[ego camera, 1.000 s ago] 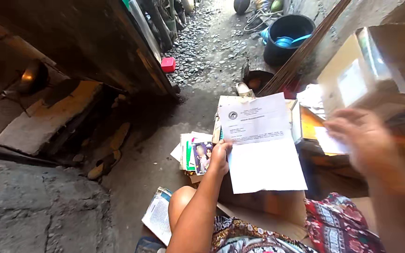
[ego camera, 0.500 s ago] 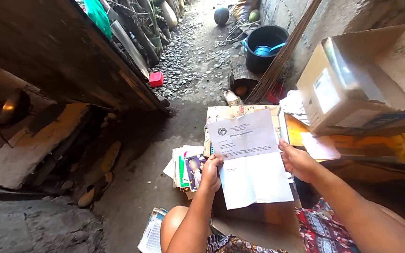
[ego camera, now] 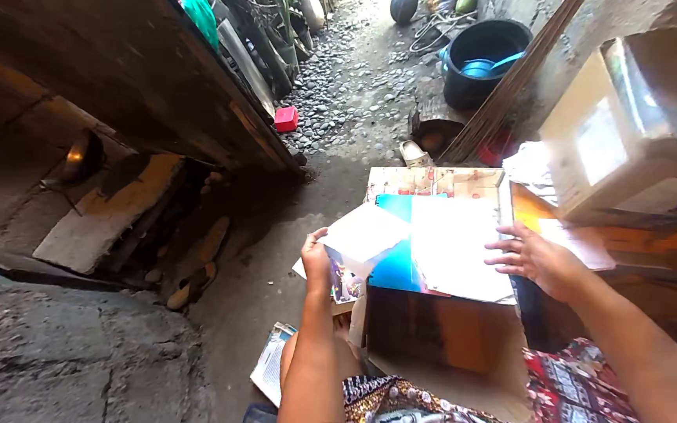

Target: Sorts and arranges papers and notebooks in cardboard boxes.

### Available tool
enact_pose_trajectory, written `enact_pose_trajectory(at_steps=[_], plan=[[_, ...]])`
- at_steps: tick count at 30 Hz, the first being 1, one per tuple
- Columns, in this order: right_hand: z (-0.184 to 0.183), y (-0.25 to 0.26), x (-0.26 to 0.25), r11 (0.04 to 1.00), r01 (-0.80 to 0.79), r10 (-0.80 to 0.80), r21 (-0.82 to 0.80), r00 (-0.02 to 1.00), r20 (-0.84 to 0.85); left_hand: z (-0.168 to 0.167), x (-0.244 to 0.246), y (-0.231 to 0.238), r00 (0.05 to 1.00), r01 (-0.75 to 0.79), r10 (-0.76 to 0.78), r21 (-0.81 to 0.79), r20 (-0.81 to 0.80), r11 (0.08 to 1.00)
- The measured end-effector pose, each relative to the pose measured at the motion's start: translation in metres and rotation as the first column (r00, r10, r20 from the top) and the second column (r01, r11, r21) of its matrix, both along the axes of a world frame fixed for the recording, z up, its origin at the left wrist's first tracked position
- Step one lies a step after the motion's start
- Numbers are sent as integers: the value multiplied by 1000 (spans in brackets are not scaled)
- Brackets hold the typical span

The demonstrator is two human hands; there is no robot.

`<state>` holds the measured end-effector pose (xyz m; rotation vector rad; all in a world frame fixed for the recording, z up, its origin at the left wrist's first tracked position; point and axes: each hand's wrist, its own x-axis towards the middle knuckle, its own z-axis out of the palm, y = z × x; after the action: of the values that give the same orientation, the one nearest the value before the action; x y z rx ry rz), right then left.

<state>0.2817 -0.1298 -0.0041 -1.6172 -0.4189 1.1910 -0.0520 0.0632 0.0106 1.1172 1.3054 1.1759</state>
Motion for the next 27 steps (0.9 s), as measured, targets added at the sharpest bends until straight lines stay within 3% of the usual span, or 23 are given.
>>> enact_pose_trajectory(at_steps=[4, 6, 8, 10, 13, 16, 22, 27], plan=[[0, -8, 6, 999, -40, 45, -36, 990, 136, -1, -25, 13, 995, -86, 80, -126, -54, 988], [-1, -10, 9, 983, -136, 167, -124, 940, 299, -11, -27, 18, 993, -94, 79, -182, -89, 979], [-11, -11, 15, 925, -265, 371, -271, 775, 511, -26, -27, 23, 986, -98, 65, -220, -153, 971], [-24, -9, 16, 830, -324, 556, -455, 559, 616, -45, -29, 28, 967, -78, 17, -232, -254, 970], [-38, -5, 6, 713, -362, 700, -600, 420, 578, -69, -35, 37, 912, -50, -39, -208, -407, 977], [-51, 0, -4, 661, -406, 750, -631, 337, 569, -71, -35, 40, 906, -70, 0, -151, -422, 986], [-66, 4, -14, 608, -449, 792, -655, 293, 535, -74, -33, 39, 964, -133, 113, -67, -243, 989], [-71, 3, -16, 593, -459, 804, -662, 282, 524, -119, -43, 42, 916, -112, -2, -259, -402, 959]])
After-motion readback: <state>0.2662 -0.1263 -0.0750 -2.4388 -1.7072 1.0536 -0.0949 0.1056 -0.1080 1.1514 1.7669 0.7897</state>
